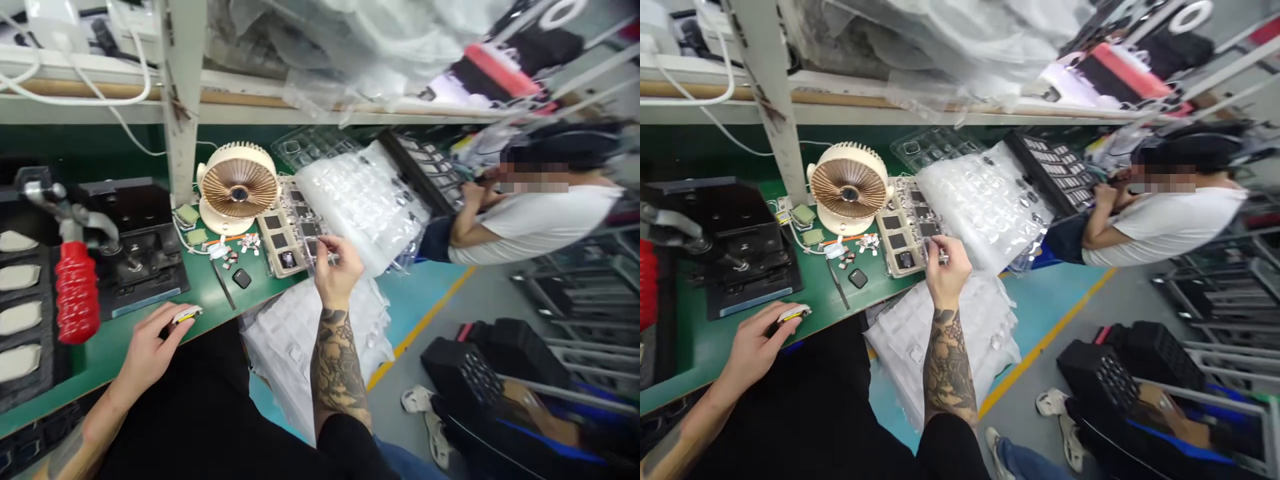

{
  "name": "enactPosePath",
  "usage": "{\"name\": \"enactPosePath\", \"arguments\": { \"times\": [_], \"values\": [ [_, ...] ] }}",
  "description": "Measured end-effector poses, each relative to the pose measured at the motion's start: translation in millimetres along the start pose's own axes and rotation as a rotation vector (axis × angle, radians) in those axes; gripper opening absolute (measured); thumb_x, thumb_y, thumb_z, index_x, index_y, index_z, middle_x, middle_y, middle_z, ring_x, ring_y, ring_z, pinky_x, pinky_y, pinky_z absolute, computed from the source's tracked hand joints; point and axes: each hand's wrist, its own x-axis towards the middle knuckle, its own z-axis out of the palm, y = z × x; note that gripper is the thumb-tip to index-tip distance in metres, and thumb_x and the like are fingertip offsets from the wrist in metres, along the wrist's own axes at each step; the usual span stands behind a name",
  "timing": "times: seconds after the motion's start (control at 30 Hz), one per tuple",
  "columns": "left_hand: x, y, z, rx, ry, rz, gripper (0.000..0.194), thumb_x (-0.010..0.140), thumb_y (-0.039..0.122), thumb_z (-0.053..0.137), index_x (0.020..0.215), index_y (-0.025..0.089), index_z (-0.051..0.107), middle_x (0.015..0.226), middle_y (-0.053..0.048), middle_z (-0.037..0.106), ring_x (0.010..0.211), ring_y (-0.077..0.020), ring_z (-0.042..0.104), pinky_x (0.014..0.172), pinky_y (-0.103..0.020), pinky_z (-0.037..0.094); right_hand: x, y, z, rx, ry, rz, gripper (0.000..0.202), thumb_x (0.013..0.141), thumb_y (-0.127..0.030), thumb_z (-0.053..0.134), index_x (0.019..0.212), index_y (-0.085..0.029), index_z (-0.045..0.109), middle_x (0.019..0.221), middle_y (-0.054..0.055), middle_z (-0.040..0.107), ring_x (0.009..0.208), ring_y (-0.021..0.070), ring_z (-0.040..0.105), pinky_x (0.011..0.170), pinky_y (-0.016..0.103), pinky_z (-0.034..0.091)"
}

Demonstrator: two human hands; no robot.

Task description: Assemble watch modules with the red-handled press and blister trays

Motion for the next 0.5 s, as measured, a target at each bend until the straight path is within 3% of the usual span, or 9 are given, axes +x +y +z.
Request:
{"name": "enactPosePath", "arguments": {
  "times": [0.1,0.23,0.37,0.5],
  "values": [
    [-2,-4,1.7,0.026,0.036,-0.011,0.025,0.101,0.044,0.077,0.117,0.027,0.085,0.099,-0.005,0.080,0.075,-0.0194,0.069,0.075,-0.030,0.054,18,33,-14,-0.134,-0.103,0.011,0.024,0.105,-0.032,0.056,0.104,-0.021,0.077,0.107,0.011,0.079,0.101,0.0255,0.073,0.097,0.043,0.061],
    [-3,-5,4.1,0.068,0.065,-0.030,0.028,0.099,0.048,0.079,0.116,0.027,0.083,0.086,-0.001,0.079,0.067,-0.0180,0.067,0.071,-0.029,0.054,33,40,-6,-0.132,-0.180,-0.023,0.025,0.104,-0.031,0.056,0.106,-0.021,0.079,0.123,0.015,0.076,0.116,0.0287,0.072,0.106,0.046,0.059],
    [-2,-4,6.7,0.086,0.098,0.016,0.026,0.097,0.048,0.081,0.112,0.027,0.085,0.095,-0.003,0.082,0.068,-0.0182,0.068,0.070,-0.030,0.055,67,19,28,-0.080,-0.408,-0.152,0.027,0.107,-0.027,0.054,0.116,-0.024,0.079,0.122,0.011,0.078,0.118,0.0273,0.069,0.110,0.043,0.055],
    [-1,-4,8.2,0.086,0.079,0.046,0.024,0.097,0.044,0.082,0.113,0.027,0.085,0.102,-0.004,0.082,0.070,-0.0182,0.068,0.069,-0.029,0.055,114,-3,75,-0.252,-0.668,-0.321,0.032,0.106,-0.016,0.052,0.126,-0.018,0.077,0.124,0.013,0.078,0.122,0.0280,0.065,0.112,0.040,0.050]
  ]
}}
